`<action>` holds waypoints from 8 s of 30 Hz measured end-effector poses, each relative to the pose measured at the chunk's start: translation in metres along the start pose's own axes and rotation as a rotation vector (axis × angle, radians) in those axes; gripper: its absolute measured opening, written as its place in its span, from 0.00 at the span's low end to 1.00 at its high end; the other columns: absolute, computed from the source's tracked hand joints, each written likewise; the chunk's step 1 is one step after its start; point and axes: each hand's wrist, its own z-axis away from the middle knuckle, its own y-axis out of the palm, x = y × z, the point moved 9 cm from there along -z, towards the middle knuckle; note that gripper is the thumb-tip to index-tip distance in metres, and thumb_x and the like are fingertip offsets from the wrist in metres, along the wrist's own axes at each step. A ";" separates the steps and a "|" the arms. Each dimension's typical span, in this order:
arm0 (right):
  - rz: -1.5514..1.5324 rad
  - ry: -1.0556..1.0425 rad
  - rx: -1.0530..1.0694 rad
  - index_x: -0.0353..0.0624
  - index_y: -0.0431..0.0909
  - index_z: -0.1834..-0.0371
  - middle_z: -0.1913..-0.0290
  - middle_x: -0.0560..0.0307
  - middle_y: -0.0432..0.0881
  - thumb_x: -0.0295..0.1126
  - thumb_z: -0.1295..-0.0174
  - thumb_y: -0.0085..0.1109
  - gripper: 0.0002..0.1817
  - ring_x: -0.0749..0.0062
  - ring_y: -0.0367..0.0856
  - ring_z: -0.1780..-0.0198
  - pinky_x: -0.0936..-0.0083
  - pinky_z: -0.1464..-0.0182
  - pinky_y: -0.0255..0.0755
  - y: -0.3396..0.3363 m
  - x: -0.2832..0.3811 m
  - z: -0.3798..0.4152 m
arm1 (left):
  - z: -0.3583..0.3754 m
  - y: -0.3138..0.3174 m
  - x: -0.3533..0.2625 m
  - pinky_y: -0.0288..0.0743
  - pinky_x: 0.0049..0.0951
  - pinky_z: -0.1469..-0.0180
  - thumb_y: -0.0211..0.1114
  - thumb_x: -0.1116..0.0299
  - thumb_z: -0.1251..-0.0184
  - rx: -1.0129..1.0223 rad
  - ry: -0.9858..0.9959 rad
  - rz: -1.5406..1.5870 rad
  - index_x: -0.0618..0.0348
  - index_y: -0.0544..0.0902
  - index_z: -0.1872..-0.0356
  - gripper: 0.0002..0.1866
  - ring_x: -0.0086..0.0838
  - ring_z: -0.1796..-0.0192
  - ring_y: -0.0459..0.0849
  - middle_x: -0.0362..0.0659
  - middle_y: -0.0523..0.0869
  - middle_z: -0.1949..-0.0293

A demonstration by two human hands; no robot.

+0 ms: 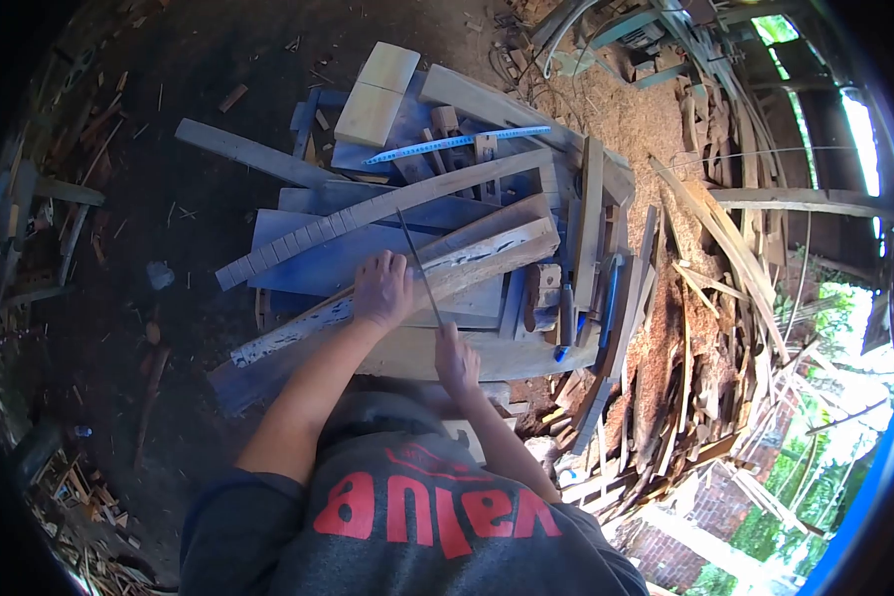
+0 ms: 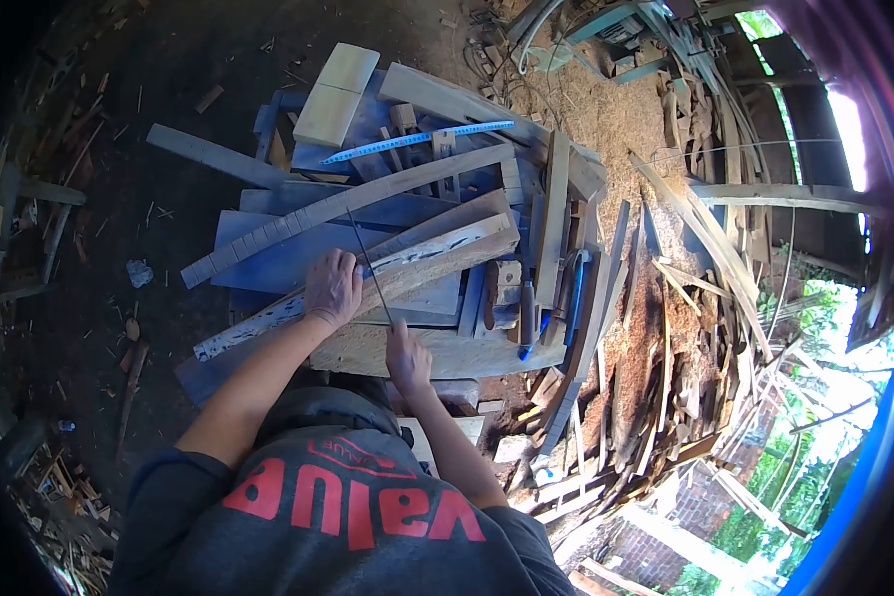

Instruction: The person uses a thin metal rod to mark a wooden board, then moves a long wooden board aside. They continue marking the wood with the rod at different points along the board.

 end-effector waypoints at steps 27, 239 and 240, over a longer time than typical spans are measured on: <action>-0.042 -0.009 -0.050 0.45 0.64 0.58 0.77 0.40 0.81 0.40 0.29 0.45 0.10 0.43 0.83 0.71 0.48 0.69 0.74 -0.005 0.027 -0.057 | 0.003 -0.036 -0.006 0.69 0.39 0.58 0.60 0.67 0.33 -0.156 0.052 0.380 0.57 0.74 0.62 0.06 0.37 0.62 0.78 0.47 0.78 0.64; -0.174 -0.035 -0.127 0.43 0.63 0.59 0.74 0.48 0.82 0.26 0.38 0.47 0.07 0.53 0.85 0.69 0.59 0.67 0.77 -0.008 0.016 -0.013 | -0.003 0.004 -0.029 0.76 0.49 0.55 0.64 0.73 0.43 0.405 0.220 -0.266 0.63 0.75 0.58 0.12 0.50 0.57 0.83 0.55 0.81 0.61; -0.174 -0.029 -0.131 0.43 0.63 0.59 0.74 0.48 0.82 0.26 0.38 0.47 0.07 0.53 0.85 0.69 0.59 0.67 0.77 -0.011 0.022 -0.030 | -0.002 0.003 -0.029 0.76 0.47 0.57 0.62 0.73 0.43 0.384 0.237 -0.282 0.62 0.76 0.60 0.10 0.48 0.59 0.83 0.53 0.81 0.62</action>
